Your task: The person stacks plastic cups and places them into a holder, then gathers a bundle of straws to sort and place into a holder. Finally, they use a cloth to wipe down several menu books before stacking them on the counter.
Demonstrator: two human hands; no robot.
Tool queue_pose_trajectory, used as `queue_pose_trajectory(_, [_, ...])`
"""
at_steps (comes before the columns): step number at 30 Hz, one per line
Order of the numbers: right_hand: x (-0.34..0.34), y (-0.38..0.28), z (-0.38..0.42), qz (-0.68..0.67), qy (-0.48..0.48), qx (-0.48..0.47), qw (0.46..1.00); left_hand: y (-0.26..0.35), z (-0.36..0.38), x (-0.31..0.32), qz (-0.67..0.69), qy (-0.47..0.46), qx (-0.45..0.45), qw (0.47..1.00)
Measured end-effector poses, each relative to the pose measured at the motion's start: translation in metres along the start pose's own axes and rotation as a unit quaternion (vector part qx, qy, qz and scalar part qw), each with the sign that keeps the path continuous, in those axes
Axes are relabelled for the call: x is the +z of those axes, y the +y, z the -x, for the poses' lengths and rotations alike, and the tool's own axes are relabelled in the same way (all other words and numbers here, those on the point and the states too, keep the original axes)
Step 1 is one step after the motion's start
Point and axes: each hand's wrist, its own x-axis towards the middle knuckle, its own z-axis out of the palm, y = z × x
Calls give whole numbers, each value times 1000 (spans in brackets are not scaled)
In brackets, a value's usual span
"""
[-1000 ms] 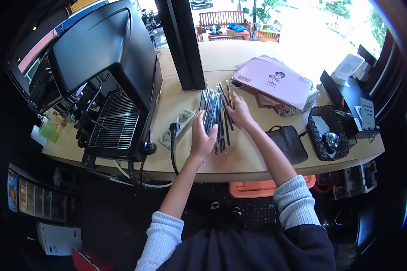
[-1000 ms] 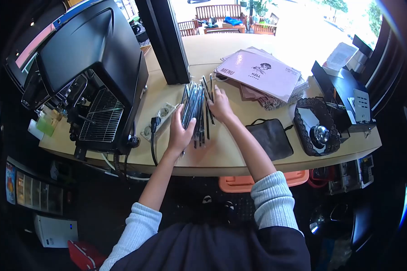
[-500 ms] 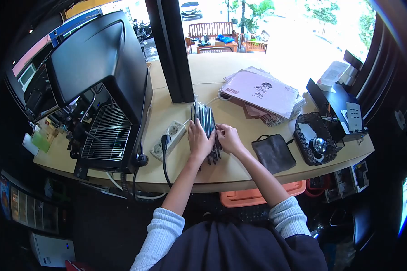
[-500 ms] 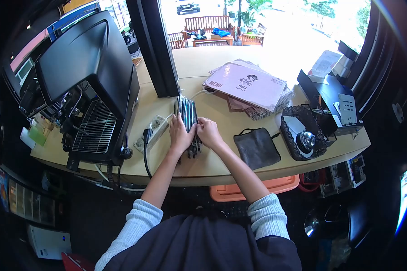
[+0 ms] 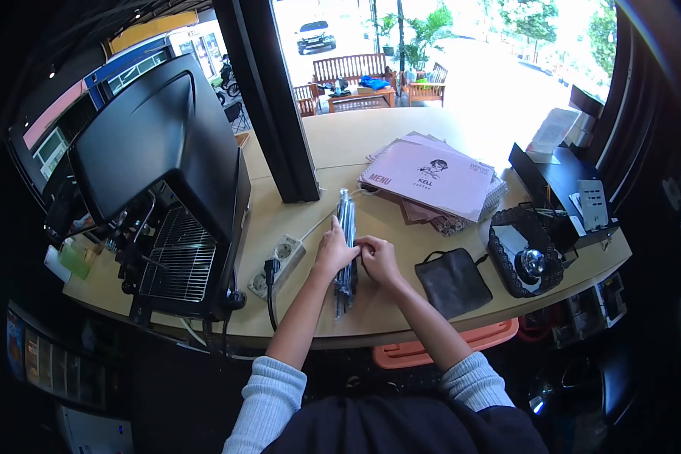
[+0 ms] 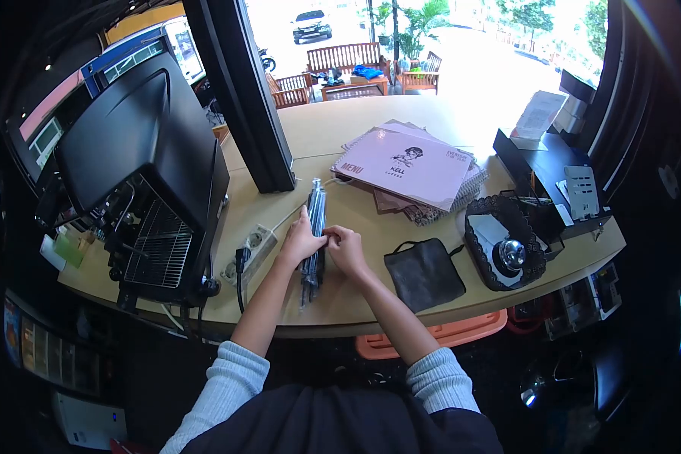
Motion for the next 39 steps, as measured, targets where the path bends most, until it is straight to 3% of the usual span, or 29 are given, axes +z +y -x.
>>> queue_pose_trajectory(2, [2,1,0,-40,19,-1,999,3,-3,3,-37,46,63,996])
queue_pose_trajectory(9, [0,-2,1,-134,39,36,990,5,-19,-5,-38,-63,14,997])
queue_pose_trajectory(10, [-1,-3,0,-132,41,34,990,4,-20,-7,-19,-101,6,995])
queue_pose_trajectory(14, [-1,1,-1,-115,55,8,992,-4,-18,6,-23,-77,46,996])
queue_pose_trajectory(19, [-1,4,-6,-55,104,-64,991,-12,-8,10,62,-78,16,995])
queue_pose_trajectory(21, [-5,4,-6,-45,123,-53,990,-13,4,17,105,45,35,993])
queue_pose_trajectory(26, [-9,0,-7,-59,138,-28,988,3,-5,-12,168,116,81,976])
queue_pose_trajectory(30, [-8,1,-7,-69,137,-26,988,43,-8,-44,405,240,220,854])
queue_pose_trajectory(33, [-8,1,-7,-50,134,-38,989,55,1,-43,424,286,229,828])
queue_pose_trajectory(36, [-9,3,-6,-46,125,-42,990,38,6,-15,387,238,200,868])
queue_pose_trajectory(39, [-11,2,-6,-44,132,-48,989,18,13,13,390,218,192,874])
